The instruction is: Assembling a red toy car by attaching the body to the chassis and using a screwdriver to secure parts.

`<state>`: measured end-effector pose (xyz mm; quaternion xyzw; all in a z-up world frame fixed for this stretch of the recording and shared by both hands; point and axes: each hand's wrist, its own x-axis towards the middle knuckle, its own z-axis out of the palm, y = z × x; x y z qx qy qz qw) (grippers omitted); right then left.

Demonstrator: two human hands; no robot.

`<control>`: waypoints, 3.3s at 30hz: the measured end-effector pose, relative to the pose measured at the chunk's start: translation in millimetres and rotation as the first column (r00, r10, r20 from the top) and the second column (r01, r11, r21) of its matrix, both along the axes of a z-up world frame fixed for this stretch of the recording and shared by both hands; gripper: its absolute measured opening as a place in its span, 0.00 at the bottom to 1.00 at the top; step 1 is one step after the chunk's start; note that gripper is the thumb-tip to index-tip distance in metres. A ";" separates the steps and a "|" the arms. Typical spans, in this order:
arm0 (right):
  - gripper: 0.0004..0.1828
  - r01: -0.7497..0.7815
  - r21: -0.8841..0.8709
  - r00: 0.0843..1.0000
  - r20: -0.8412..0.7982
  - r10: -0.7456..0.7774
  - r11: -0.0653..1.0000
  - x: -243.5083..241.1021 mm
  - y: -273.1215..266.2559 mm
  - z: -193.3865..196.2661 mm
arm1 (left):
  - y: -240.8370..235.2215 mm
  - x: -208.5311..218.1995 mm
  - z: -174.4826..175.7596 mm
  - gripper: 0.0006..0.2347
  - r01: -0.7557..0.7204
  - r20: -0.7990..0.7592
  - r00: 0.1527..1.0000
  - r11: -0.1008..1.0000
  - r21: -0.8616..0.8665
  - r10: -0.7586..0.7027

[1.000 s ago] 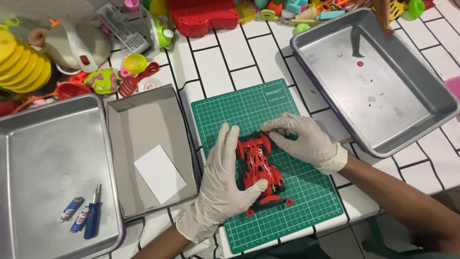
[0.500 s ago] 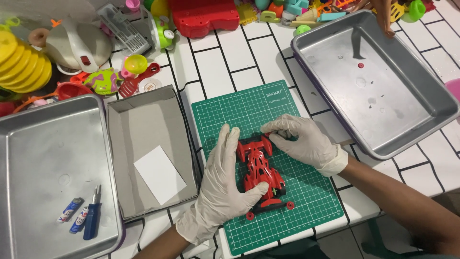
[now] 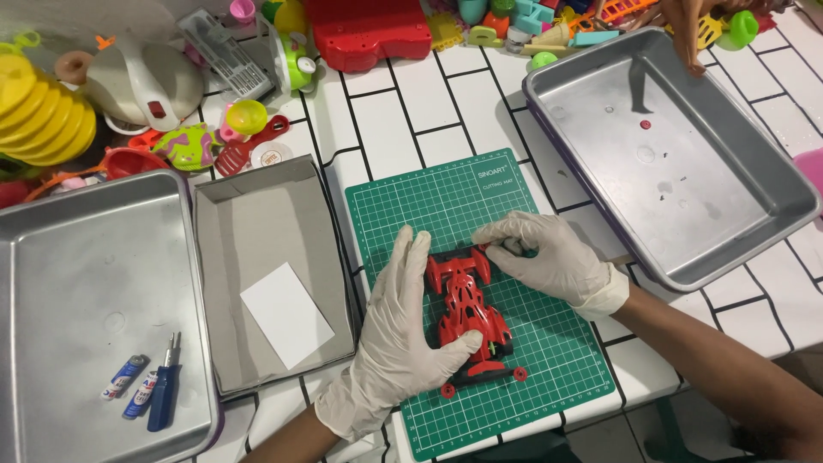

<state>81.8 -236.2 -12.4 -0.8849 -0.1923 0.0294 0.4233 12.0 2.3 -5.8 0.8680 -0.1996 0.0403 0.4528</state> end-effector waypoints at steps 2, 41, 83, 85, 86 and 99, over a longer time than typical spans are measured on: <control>0.13 0.004 0.012 1.000 -0.024 -0.003 1.000 1.2 -2.4 -1.6 | 0.1 -0.2 0.7 0.47 0.000 -0.009 1.000 1.000 0.000 0.000; 0.16 0.452 -0.682 0.864 0.177 -0.471 0.575 156.8 -231.1 -30.8 | -38.9 -10.5 32.3 0.38 -0.045 -0.015 0.996 0.667 0.743 0.084; 0.14 -0.058 0.018 0.957 -0.284 0.061 0.998 -8.6 -8.9 31.9 | 8.2 52.9 75.6 0.27 0.510 -0.539 0.818 0.687 0.518 -0.202; 0.14 -0.063 0.004 0.962 -0.265 0.062 0.998 -8.3 -9.1 31.5 | 8.0 52.9 75.9 0.27 0.512 -0.541 0.816 0.686 0.516 -0.202; 0.13 -0.061 0.003 0.964 -0.260 0.060 0.998 -8.1 -9.3 31.4 | 8.1 52.7 75.6 0.27 0.512 -0.541 0.816 0.690 0.512 -0.204; 0.13 0.012 0.204 0.982 0.185 -0.050 0.979 -13.0 -29.8 20.1 | 4.8 51.4 76.6 0.28 0.502 -0.552 0.813 0.701 0.506 -0.184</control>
